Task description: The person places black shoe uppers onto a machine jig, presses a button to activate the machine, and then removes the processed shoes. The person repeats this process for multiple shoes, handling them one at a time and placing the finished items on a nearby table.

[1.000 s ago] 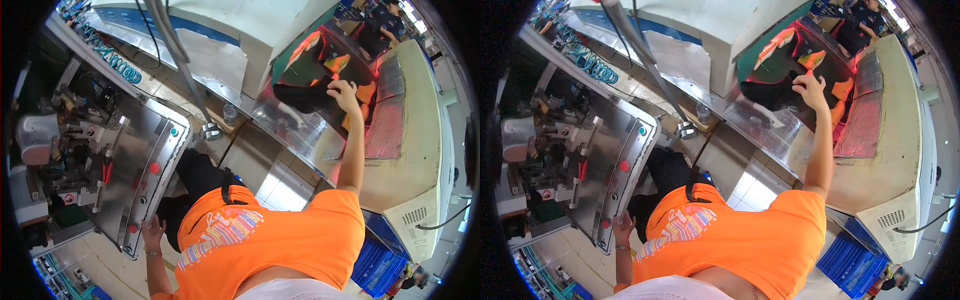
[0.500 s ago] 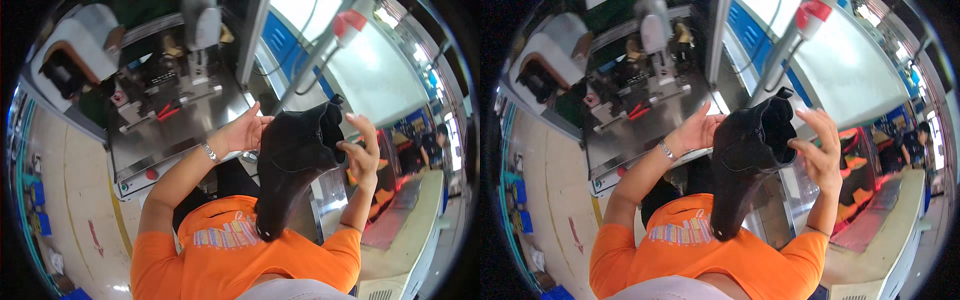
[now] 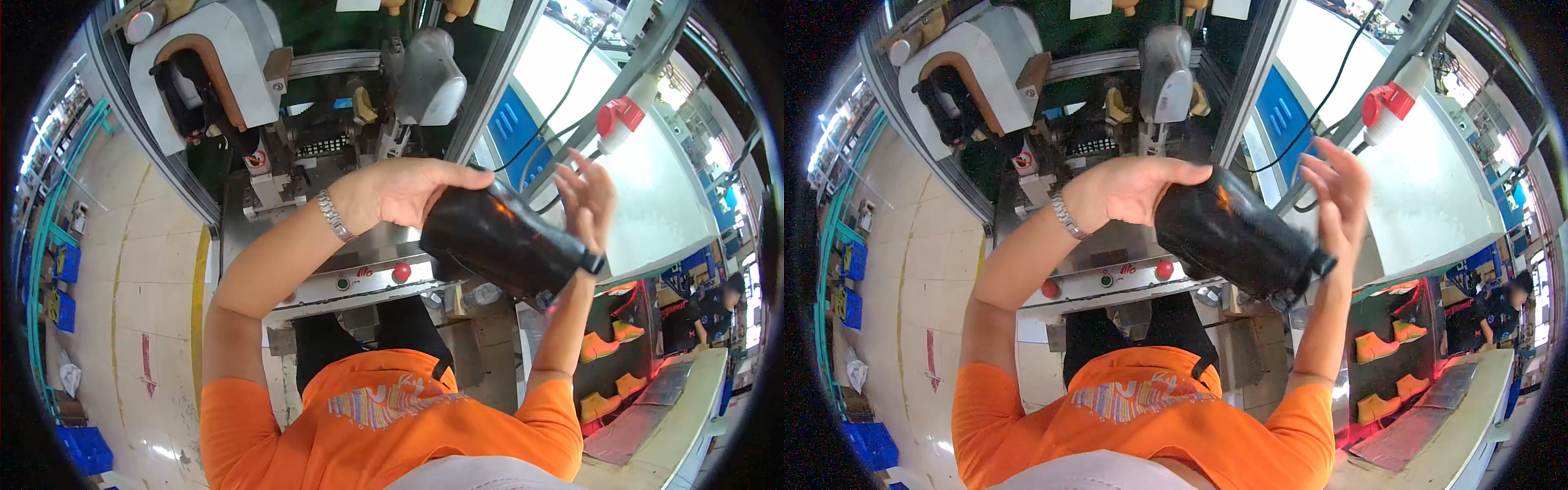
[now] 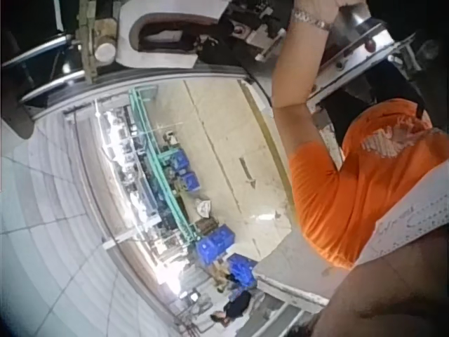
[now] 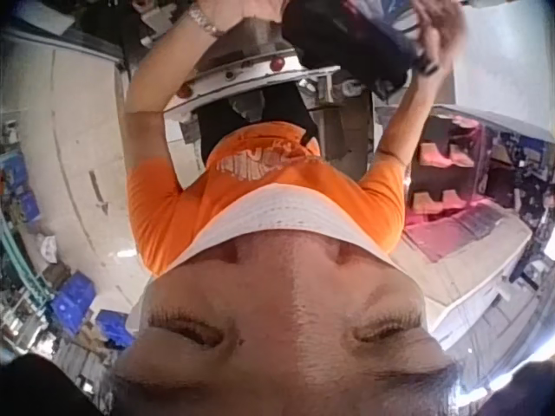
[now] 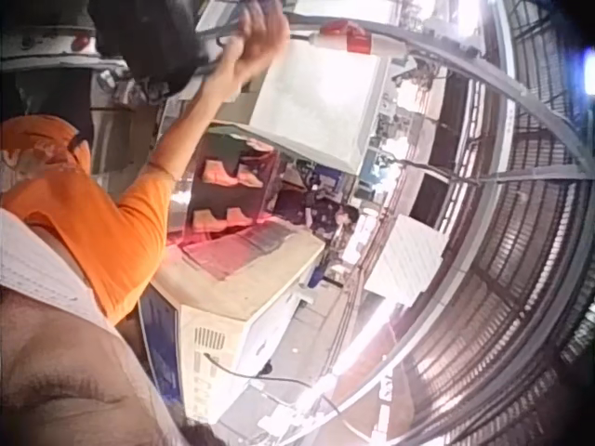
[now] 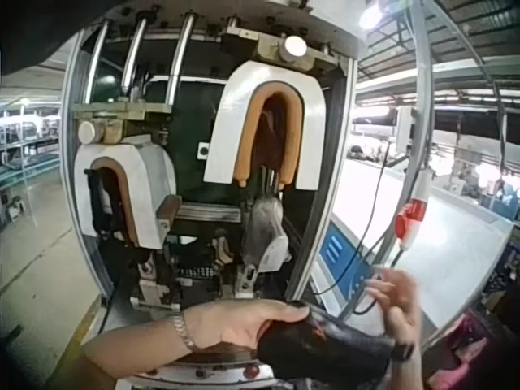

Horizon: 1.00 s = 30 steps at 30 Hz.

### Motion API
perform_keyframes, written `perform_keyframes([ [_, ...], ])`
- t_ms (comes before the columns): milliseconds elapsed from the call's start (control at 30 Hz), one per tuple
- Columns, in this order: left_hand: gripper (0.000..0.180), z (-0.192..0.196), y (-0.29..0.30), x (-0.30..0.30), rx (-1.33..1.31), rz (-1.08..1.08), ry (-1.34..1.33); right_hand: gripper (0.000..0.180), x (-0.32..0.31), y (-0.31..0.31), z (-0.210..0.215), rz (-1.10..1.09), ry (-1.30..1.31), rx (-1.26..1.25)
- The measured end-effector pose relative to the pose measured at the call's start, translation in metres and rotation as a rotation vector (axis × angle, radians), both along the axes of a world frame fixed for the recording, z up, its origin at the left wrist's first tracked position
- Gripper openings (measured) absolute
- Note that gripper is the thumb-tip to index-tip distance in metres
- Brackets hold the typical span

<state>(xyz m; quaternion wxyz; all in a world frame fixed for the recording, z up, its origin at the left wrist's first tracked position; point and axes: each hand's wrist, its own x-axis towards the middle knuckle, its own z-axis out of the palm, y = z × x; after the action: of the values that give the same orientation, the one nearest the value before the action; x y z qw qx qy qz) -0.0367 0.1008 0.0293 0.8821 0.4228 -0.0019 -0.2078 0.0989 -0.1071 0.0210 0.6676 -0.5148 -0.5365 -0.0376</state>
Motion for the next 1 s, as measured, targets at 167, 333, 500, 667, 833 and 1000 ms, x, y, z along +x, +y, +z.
perform_keyframes([
  [167, 0.034, 0.006, -0.002, -0.006, 0.462, 0.061, -0.091, 0.067, 0.01, 0.058, -0.011, 0.752, 0.119, -0.37],
  [333, 0.028, 0.002, -0.002, -0.026, 0.971, 0.1, -0.119, 0.053, 0.015, 0.081, -0.001, 0.969, 0.099, -0.825],
  [500, 0.025, 0.019, 0.005, -0.044, 1.0, -0.047, -0.138, 0.045, -0.001, 0.107, 0.009, 1.215, -0.106, -1.087],
  [667, 0.017, 0.05, 0.023, -0.07, 1.014, -0.12, -0.18, 0.05, 0.01, 0.091, 0.034, 1.149, -0.209, -0.826],
  [833, 0.016, 0.073, 0.025, -0.074, 0.834, 0.381, -0.416, 0.031, 0.038, 0.077, 0.038, 1.249, 0.43, -0.677],
  [1000, 0.014, 0.05, 0.071, -0.029, 0.724, 0.881, -0.63, 0.033, 0.04, 0.121, 0.065, 0.868, 0.417, -0.329],
])
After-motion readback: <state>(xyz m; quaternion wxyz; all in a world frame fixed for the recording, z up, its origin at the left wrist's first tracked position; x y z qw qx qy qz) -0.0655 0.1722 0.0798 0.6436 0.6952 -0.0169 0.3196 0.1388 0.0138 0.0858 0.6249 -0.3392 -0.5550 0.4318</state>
